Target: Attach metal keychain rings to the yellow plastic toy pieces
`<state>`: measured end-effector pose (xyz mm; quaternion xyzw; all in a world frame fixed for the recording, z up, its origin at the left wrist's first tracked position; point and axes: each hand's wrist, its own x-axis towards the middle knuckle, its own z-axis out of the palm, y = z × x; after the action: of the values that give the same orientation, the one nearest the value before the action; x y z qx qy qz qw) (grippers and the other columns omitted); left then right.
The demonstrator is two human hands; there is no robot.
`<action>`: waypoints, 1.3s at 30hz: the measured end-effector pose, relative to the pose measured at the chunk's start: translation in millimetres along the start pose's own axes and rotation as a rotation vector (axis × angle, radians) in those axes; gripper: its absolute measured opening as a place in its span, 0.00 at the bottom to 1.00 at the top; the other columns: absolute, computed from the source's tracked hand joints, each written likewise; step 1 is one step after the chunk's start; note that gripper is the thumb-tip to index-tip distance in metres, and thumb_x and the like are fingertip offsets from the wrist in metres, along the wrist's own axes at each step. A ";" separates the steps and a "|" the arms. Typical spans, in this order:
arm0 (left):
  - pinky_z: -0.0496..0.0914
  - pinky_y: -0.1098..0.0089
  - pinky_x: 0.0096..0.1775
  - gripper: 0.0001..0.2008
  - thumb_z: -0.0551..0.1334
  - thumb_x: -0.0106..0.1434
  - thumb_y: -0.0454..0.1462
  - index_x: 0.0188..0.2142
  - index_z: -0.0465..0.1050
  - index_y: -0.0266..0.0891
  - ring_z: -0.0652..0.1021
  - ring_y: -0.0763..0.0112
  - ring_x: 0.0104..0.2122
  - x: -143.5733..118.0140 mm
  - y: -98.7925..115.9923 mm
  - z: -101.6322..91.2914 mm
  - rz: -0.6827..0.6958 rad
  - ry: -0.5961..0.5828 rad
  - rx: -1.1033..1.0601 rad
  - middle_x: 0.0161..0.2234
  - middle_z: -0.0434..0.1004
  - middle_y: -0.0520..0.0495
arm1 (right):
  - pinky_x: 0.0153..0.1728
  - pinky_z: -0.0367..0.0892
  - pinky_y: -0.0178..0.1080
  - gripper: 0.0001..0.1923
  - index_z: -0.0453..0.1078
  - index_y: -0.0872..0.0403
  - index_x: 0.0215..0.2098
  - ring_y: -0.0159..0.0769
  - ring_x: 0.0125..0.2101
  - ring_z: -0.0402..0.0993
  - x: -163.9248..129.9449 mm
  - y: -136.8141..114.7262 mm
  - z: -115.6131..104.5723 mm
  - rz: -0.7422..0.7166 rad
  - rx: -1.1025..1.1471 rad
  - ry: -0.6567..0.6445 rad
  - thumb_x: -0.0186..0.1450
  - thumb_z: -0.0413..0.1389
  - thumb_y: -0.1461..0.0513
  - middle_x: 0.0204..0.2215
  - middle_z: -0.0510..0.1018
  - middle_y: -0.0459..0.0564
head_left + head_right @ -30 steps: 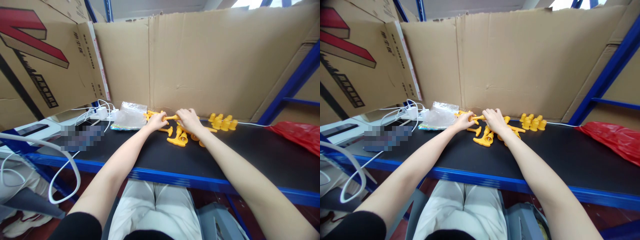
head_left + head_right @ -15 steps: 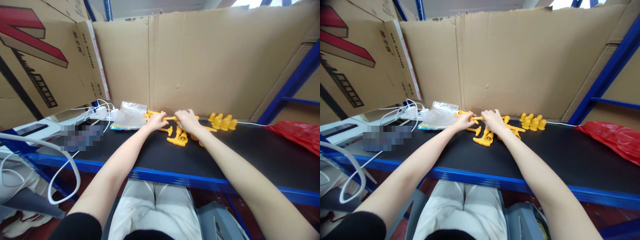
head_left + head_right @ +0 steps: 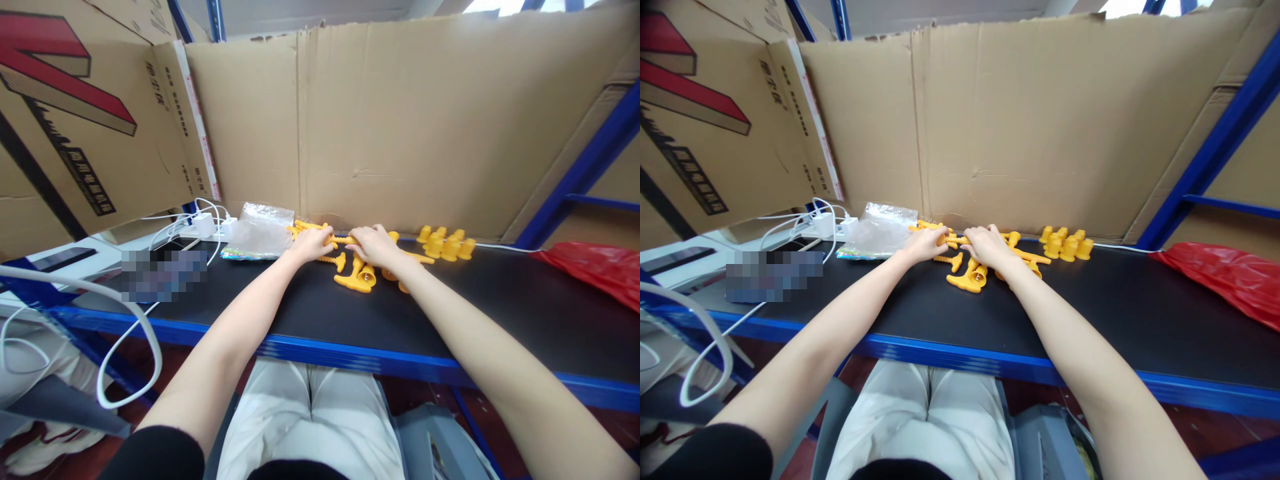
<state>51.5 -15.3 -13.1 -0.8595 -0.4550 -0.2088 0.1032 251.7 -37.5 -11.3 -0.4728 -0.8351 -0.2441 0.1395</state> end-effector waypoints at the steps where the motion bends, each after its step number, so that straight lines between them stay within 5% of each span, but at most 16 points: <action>1: 0.67 0.67 0.37 0.19 0.56 0.61 0.43 0.50 0.67 0.42 0.77 0.59 0.39 0.2 0.6 0.0 -0.001 0.002 -0.001 0.38 0.78 0.44 | 0.38 0.51 0.41 0.11 0.66 0.56 0.39 0.42 0.37 0.70 -0.1 0.2 -1.0 -0.002 -0.007 0.016 0.67 0.48 0.57 0.36 0.77 0.55; 6: 0.67 0.67 0.37 0.19 0.55 0.61 0.44 0.50 0.67 0.42 0.77 0.59 0.38 0.7 2.1 -0.2 -0.017 0.001 -0.008 0.37 0.78 0.44 | 0.38 0.51 0.40 0.08 0.63 0.55 0.41 0.42 0.37 0.70 -1.2 2.1 -3.9 -0.001 -0.011 0.085 0.65 0.49 0.61 0.36 0.76 0.55; 17: 0.68 0.65 0.40 0.21 0.53 0.63 0.44 0.55 0.64 0.45 0.77 0.58 0.40 0.9 -7.2 1.8 -0.020 -0.055 0.059 0.42 0.77 0.44 | 0.37 0.55 0.39 0.14 0.66 0.55 0.42 0.41 0.38 0.72 -0.4 2.5 2.5 -0.005 0.104 -0.039 0.68 0.46 0.55 0.40 0.77 0.54; 27: 0.68 0.64 0.41 0.25 0.53 0.64 0.44 0.61 0.58 0.51 0.78 0.58 0.41 7.7 -0.8 -16.8 -0.066 0.065 0.109 0.43 0.78 0.43 | 0.41 0.51 0.43 0.08 0.65 0.55 0.40 0.43 0.38 0.66 0.4 -5.4 -16.4 0.031 -0.068 0.215 0.65 0.48 0.61 0.36 0.75 0.55; 31: 0.68 0.62 0.40 0.22 0.50 0.65 0.38 0.59 0.62 0.47 0.77 0.58 0.40 25.2 -1.6 -26.6 -0.109 0.102 0.163 0.41 0.78 0.40 | 0.42 0.51 0.45 0.08 0.64 0.55 0.38 0.45 0.38 0.66 0.1 7.8 -29.0 0.133 -0.121 0.313 0.63 0.46 0.66 0.36 0.74 0.56; 35: 0.68 0.64 0.39 0.18 0.50 0.63 0.32 0.48 0.72 0.40 0.77 0.59 0.40 45.3 -15.5 -36.0 -0.067 0.016 0.250 0.40 0.78 0.37 | 0.40 0.54 0.45 0.08 0.63 0.55 0.39 0.46 0.38 0.67 -1.8 35.2 -37.8 0.322 -0.060 0.426 0.63 0.47 0.62 0.35 0.74 0.57; 39: 0.66 0.68 0.41 0.15 0.53 0.62 0.31 0.45 0.72 0.42 0.76 0.63 0.42 56.2 -24.8 -36.7 0.103 -0.081 0.296 0.42 0.77 0.42 | 0.35 0.58 0.43 0.12 0.64 0.54 0.37 0.45 0.35 0.69 2.7 47.8 -37.7 0.468 0.058 0.295 0.63 0.50 0.54 0.34 0.75 0.57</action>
<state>49.3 26.8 44.8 -0.8649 -0.4397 -0.0990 0.2207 291.5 -35.1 34.9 -0.6080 -0.6804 -0.2476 0.3257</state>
